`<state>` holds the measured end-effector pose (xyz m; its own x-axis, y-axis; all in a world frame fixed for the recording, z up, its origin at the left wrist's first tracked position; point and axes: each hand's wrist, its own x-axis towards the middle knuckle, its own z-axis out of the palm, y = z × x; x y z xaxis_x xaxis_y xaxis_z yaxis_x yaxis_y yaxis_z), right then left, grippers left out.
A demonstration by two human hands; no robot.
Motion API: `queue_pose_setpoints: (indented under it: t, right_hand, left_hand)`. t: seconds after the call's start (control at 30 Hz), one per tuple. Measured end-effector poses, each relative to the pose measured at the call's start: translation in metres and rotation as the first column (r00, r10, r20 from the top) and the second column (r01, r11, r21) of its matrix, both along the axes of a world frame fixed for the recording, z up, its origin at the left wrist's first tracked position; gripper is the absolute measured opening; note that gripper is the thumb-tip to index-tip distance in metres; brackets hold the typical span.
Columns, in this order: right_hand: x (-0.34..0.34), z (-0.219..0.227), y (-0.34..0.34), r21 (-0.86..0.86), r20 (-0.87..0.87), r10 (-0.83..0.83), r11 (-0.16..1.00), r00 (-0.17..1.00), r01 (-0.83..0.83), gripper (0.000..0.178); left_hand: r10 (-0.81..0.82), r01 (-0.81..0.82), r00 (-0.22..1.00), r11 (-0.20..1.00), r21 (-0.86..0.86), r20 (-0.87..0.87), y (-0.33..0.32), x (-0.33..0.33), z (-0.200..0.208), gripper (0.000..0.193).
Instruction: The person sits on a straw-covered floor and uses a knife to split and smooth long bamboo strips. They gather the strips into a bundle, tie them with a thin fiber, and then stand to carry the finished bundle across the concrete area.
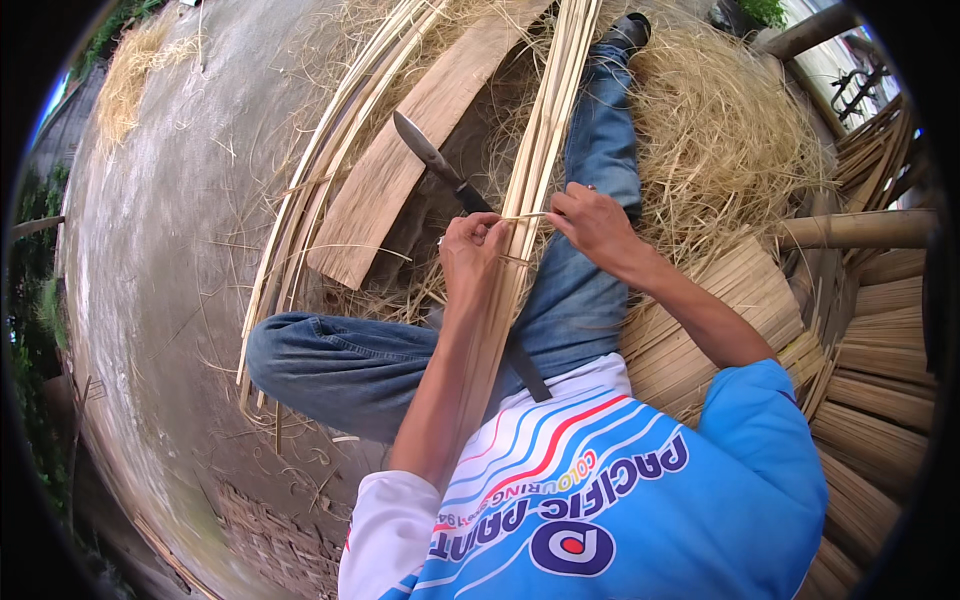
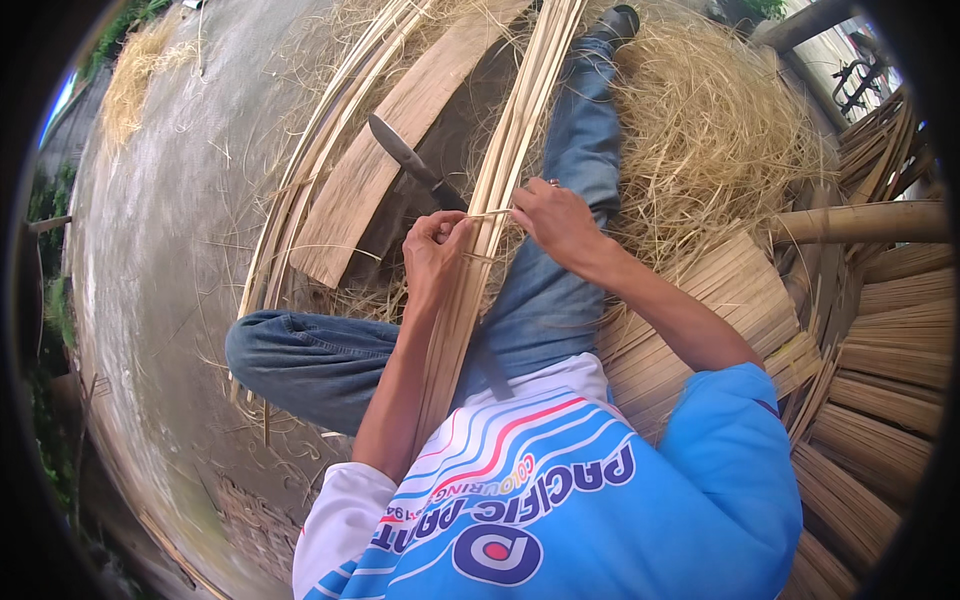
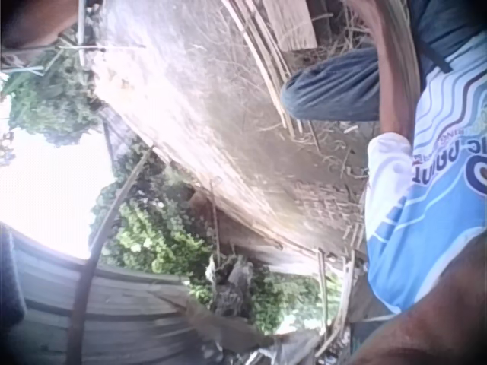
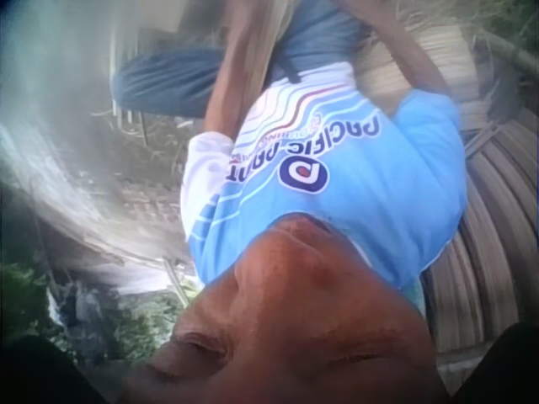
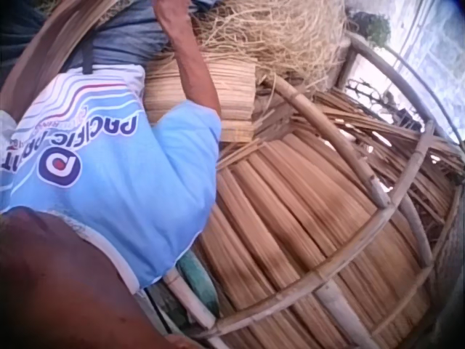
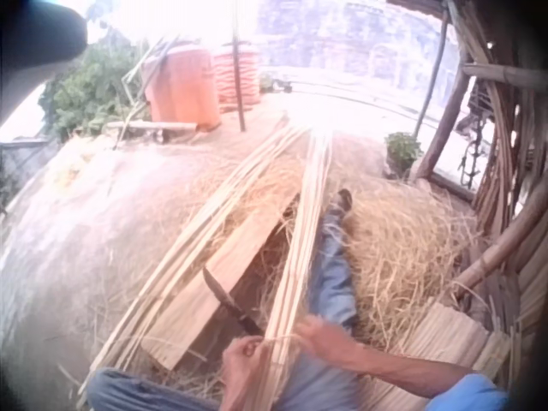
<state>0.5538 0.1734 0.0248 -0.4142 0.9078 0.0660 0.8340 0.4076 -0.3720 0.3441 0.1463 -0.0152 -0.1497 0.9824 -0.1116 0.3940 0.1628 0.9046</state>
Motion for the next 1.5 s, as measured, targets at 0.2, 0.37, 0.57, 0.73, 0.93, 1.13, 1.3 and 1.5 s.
queue_pose_setpoints:
  t: [0.2, 0.37, 0.57, 0.73, 0.93, 1.13, 1.3, 1.5]
  right_hand:
    - [-0.033, -0.014, -0.005, 0.057, -0.279, -0.327, 0.933, 0.903, 0.356, 0.017]
    - [-0.054, -0.047, -0.006, -0.313, -0.637, -0.560, 0.815, 0.529, 0.487, 0.019]
    - [-0.053, -0.050, 0.000, -0.788, -0.612, -0.785, 0.615, -0.099, -0.009, 0.016]
    - [-0.047, -0.039, -0.005, -0.831, -0.519, -0.844, 0.536, -0.139, -0.147, 0.017]
    - [-0.041, -0.040, -0.004, -0.841, -0.532, -0.846, 0.532, -0.031, -0.097, 0.022]
    - [-0.041, -0.044, -0.010, -0.814, -0.559, -0.827, 0.561, -0.061, -0.150, 0.026]
    - [-0.032, -0.007, -0.003, -0.062, -0.506, -0.364, 0.920, 0.782, 0.388, 0.021]
    - [-0.020, -0.013, 0.019, 0.173, 0.032, 0.228, 0.958, 0.973, -0.230, 0.012]
  left_hand:
    - [-0.028, 0.023, 0.998, 0.995, 0.094, 0.055, 0.010, 0.007, 0.001, 0.023]
    - [0.011, -0.012, 0.997, 1.000, 0.013, 0.078, 0.008, 0.011, 0.004, 0.032]
    - [-0.099, 0.103, 0.986, 0.994, 0.024, -0.134, 0.004, 0.018, 0.006, 0.044]
    - [-0.154, 0.167, 0.972, 0.984, 0.061, -0.175, 0.005, 0.012, 0.002, 0.048]
    - [-0.197, 0.223, 0.949, 0.971, 0.082, -0.247, 0.004, 0.010, 0.009, 0.041]
    - [-0.252, 0.281, 0.934, 0.956, 0.086, -0.253, 0.009, 0.006, 0.013, 0.029]
    - [-0.346, 0.390, 0.879, 0.918, 0.076, -0.326, 0.025, -0.004, 0.019, 0.025]
    - [-0.553, 0.612, 0.715, 0.791, 0.000, -0.429, 0.048, -0.014, 0.028, 0.018]
